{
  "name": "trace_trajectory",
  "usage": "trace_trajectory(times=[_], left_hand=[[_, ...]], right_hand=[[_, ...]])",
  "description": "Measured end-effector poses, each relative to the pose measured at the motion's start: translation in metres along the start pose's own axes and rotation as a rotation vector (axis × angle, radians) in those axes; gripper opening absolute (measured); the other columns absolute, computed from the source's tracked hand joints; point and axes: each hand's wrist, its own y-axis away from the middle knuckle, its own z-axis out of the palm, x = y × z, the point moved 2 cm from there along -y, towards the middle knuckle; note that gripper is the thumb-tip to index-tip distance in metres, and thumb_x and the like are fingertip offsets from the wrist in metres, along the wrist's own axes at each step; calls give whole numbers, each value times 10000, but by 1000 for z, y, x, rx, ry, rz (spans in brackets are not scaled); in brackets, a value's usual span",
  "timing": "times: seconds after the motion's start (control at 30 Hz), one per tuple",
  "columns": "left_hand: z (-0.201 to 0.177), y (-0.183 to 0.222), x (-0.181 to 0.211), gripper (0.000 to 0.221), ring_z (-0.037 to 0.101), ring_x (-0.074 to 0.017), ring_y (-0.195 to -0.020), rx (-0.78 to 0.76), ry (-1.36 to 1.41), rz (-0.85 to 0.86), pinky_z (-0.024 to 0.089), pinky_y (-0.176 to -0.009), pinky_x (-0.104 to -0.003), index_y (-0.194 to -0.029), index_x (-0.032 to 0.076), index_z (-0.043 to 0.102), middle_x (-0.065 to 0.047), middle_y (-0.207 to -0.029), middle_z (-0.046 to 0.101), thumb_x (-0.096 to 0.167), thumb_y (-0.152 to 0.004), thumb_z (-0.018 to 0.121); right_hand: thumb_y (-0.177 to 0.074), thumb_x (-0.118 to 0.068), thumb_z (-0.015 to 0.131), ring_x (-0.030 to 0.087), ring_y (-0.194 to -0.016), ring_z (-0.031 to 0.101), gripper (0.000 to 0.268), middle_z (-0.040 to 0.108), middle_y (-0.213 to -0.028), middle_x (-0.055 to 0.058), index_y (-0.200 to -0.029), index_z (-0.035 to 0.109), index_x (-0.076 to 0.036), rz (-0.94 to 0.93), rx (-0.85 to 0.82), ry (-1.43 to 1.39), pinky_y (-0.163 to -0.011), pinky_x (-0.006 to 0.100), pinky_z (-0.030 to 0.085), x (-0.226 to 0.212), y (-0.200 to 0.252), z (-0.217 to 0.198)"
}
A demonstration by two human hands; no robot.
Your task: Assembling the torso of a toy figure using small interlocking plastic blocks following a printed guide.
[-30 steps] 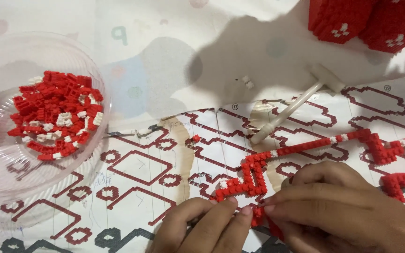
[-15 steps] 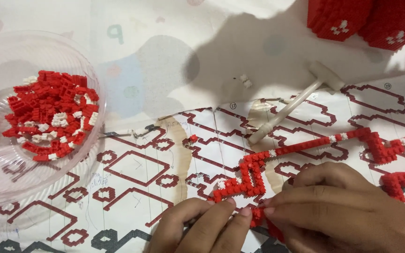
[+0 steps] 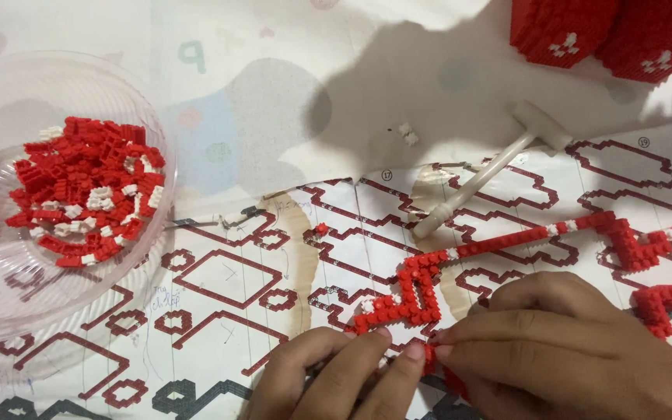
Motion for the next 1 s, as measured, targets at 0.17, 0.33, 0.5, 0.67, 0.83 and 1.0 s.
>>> trace_trajectory(times=[0.17, 0.33, 0.5, 0.67, 0.83, 1.0], left_hand=[[-2, -1, -1, 96, 648, -181, -777, 1, 5, 20, 574, -650, -261, -1034, 264, 721, 53, -1017, 725, 248, -944, 751], [-5, -3, 2, 144, 634, -191, -786, 0, -5, 1, 561, -591, -269, -1066, 276, 687, 82, -1012, 719, 266, -942, 760], [-7, -4, 2, 143, 640, -202, -809, -36, 19, -10, 568, -609, -280, -1037, 284, 689, 96, -1017, 728, 258, -927, 775], [-7, -6, 10, 158, 639, -185, -817, -2, -28, -91, 539, -542, -311, -1016, 306, 677, 127, -990, 724, 272, -901, 779], [-7, -7, 8, 147, 639, -191, -813, -33, -40, -86, 542, -523, -327, -954, 310, 688, 123, -975, 729, 269, -884, 810], [-8, -9, 13, 153, 617, -165, -867, -47, -82, -115, 576, -562, -346, -1050, 348, 716, 164, -961, 730, 354, -909, 776]], right_hand=[[-778, -247, 770, 125, -665, 672, 61, 811, -849, -95, -821, 791, -208, 0, -14, 30, -641, 194, 592, -5, 0, -1], [-790, -259, 764, 124, -658, 650, 96, 805, -898, -95, -862, 799, -206, -16, -42, 44, -625, 199, 576, -3, 3, -1], [-780, -263, 786, 140, -659, 664, 99, 803, -910, -55, -856, 798, -200, -27, -61, 31, -618, 224, 586, -2, 3, -2], [-818, -245, 749, 138, -733, 676, 95, 798, -924, -82, -893, 788, -201, -35, -102, 2, -683, 234, 590, 0, 3, -3], [-844, -238, 710, 122, -791, 742, 264, 803, -1056, -53, -1091, 786, -184, -66, -198, 12, -726, 256, 609, 4, 10, -11], [-834, -306, 720, 136, -894, 735, 313, 799, -1087, -85, -1132, 779, -230, -95, -223, 109, -773, 265, 596, 5, 17, -8]])
